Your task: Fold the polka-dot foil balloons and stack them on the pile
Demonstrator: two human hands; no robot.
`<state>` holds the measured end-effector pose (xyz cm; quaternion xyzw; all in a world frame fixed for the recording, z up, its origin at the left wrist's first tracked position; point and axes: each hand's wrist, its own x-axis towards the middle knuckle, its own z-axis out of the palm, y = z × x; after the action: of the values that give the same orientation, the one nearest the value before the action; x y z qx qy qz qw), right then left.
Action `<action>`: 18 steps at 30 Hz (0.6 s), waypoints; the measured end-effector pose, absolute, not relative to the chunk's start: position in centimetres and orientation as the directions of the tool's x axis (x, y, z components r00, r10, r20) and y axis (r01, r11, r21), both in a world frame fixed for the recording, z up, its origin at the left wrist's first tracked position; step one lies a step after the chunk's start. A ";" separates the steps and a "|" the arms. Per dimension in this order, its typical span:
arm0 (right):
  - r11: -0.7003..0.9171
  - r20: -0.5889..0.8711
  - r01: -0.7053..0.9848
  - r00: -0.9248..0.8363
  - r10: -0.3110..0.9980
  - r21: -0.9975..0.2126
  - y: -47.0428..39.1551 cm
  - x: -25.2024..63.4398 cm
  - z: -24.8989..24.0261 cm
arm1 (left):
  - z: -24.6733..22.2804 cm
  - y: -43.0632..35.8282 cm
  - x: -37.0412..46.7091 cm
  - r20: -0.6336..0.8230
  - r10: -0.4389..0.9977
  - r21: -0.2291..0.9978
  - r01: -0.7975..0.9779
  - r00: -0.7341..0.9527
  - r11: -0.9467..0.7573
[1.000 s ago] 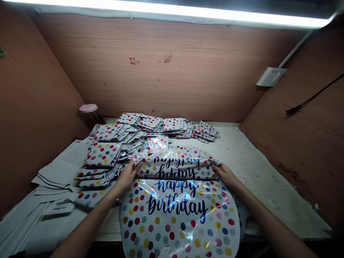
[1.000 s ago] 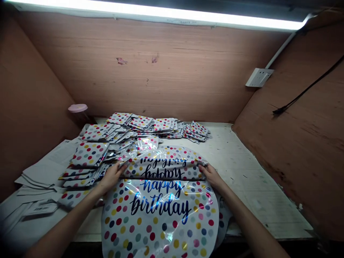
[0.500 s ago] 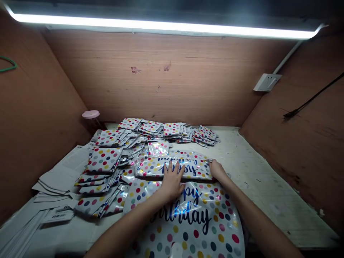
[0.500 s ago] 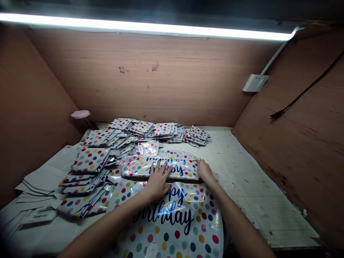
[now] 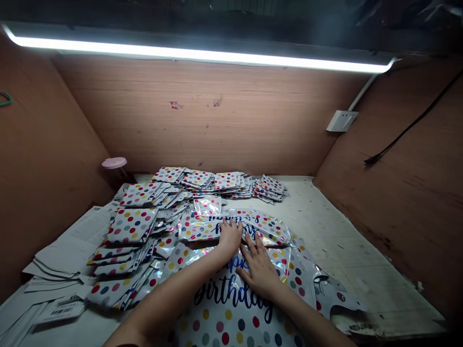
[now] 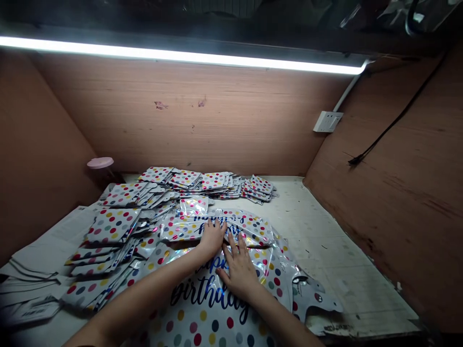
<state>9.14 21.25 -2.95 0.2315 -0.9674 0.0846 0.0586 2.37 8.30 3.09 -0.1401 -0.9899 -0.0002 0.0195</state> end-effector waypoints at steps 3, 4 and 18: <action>0.884 0.134 -0.449 -0.892 -0.433 -0.133 21.3 9.2 -2.9 | 7.7 7.6 0.8 0.110 0.189 0.028 0.193 -0.976 0.981; 0.892 0.122 -0.432 -0.901 -0.417 -0.135 21.3 9.3 -2.9 | 10.3 6.9 -0.1 0.144 0.152 0.040 0.159 -0.978 0.986; 0.873 0.269 -0.401 -0.905 -0.330 -0.277 21.0 6.9 -1.5 | 24.0 -2.1 2.1 0.986 0.086 0.032 0.665 -0.144 0.746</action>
<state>6.92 21.00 -1.47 0.1899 -0.9619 0.1651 0.1072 2.05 -2.13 23.99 -0.2622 -0.7168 -0.2415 0.5992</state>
